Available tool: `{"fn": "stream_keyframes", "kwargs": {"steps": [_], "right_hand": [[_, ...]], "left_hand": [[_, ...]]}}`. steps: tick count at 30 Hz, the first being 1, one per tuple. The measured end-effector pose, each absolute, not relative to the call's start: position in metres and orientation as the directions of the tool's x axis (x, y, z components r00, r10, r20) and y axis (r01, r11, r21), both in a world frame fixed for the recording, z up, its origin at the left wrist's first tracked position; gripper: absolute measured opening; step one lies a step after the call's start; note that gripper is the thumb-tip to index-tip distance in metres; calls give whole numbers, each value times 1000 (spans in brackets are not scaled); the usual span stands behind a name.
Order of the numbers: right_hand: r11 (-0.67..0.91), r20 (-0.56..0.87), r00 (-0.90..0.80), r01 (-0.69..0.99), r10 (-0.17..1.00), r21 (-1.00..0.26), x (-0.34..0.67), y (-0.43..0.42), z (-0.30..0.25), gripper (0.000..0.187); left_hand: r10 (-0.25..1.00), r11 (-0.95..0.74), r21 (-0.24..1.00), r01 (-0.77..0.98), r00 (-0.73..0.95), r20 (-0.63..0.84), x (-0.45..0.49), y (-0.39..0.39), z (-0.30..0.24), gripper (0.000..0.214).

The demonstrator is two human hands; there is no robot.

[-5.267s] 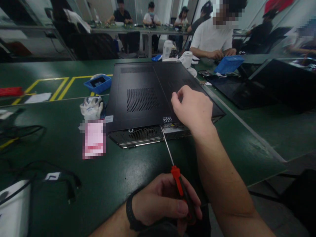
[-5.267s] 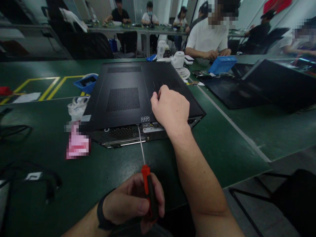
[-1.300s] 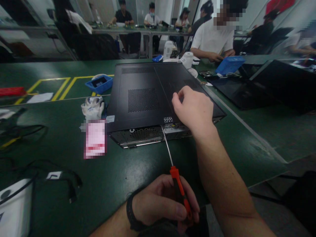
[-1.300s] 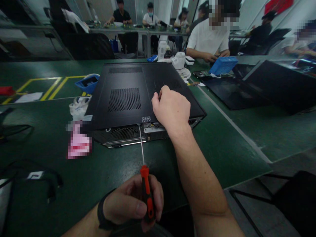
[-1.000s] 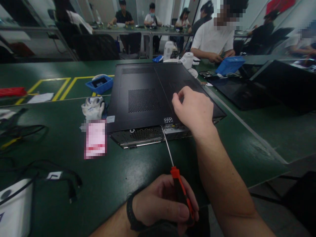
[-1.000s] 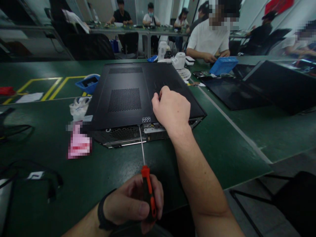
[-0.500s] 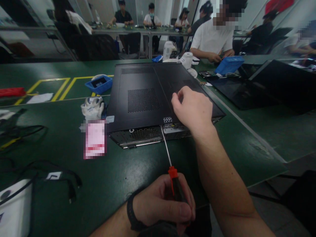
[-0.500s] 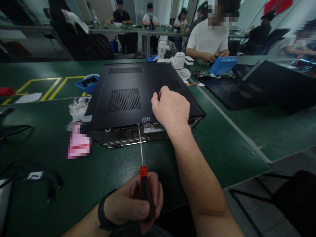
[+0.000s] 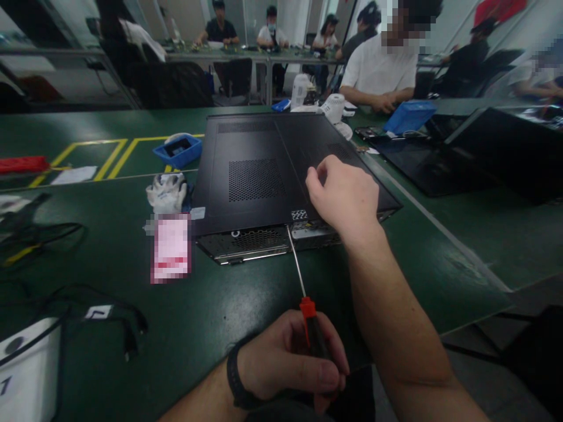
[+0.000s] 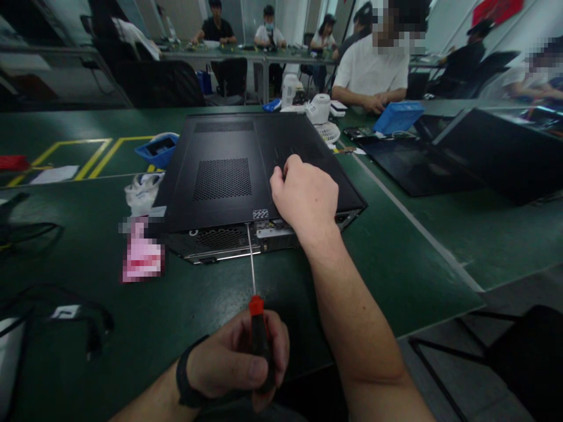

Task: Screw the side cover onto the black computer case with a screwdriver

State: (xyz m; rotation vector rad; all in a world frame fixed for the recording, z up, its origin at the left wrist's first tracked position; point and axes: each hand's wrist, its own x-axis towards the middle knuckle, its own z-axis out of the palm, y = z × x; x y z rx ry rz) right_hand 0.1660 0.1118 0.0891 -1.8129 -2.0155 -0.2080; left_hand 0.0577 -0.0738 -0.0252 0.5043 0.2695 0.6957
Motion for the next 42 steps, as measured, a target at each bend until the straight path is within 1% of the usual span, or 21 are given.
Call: {"fn": "stream_keyframes", "kwargs": {"steps": [16,26,32,39,42], "right_hand": [[131,397,-57,978,916,-160,165,111,89,34],[125,390,-51,978,919,-165,165,111,90,36],[125,388,-55,979,920,-158,166,111,90,36],[138,394,-67,978,917,-155,165,111,90,35],[134,386,-64,978,920,-157,165,111,91,35]], "left_hand": [[679,643,536,-547,731,-68,59,-75,-27,42],[670,633,581,-512,738,-80,57,-73,-25,42],[682,624,561,-544,729,-51,57,-72,-21,37],[676,648,530,-547,734,-68,57,-70,-18,38],[680,645,512,-567,732,-46,58,-70,-18,36]]}}
